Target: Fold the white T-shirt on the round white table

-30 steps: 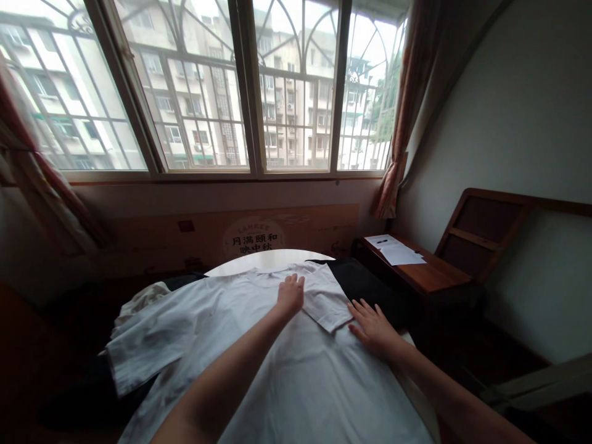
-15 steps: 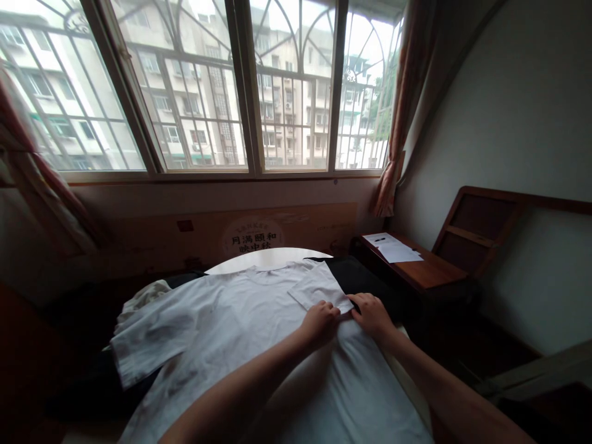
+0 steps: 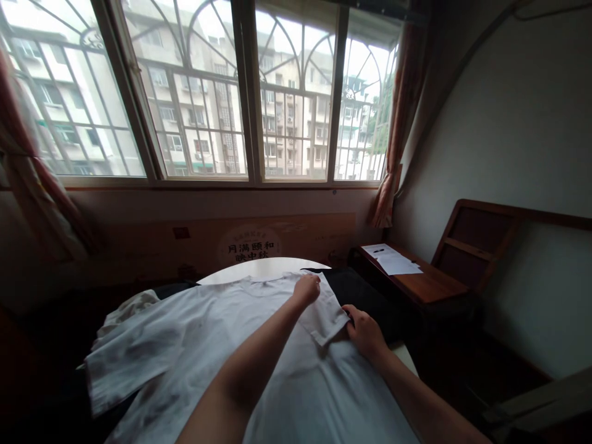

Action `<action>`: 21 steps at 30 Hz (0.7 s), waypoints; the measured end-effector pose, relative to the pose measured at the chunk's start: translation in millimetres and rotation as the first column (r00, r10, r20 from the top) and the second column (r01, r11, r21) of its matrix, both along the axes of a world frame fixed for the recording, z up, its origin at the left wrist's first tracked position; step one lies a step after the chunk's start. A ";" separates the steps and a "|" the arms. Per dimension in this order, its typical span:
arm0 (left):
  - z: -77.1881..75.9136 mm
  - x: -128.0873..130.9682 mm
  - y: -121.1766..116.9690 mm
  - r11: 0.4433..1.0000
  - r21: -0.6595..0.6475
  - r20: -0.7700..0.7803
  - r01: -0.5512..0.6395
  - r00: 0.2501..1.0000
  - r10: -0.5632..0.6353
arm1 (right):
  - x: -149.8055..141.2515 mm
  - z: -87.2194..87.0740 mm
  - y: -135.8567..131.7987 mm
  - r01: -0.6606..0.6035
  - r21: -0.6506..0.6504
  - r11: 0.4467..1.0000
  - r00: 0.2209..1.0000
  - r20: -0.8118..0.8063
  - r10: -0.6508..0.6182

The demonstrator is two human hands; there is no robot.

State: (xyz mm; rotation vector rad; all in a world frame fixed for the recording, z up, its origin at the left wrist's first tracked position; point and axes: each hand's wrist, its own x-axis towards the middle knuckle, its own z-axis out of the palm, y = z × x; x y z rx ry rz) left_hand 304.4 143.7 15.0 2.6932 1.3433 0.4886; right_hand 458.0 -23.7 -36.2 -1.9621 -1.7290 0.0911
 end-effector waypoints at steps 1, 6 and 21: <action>-1.2 5.8 15.4 1.000 0.000 -0.002 -0.017 1.000 0.017 | -0.4 -0.7 0.5 0.009 -0.015 1.000 1.000 0.006 -0.009; -26.6 31.3 58.9 0.999 -0.038 -0.051 0.029 0.998 -0.030 | 3.2 1.1 -5.1 0.067 -0.148 0.987 0.997 0.048 -0.060; -63.0 44.4 58.3 1.000 -0.013 -0.073 0.004 0.997 -0.005 | 22.0 2.8 -17.5 -0.014 -0.020 1.000 0.867 -0.497 0.002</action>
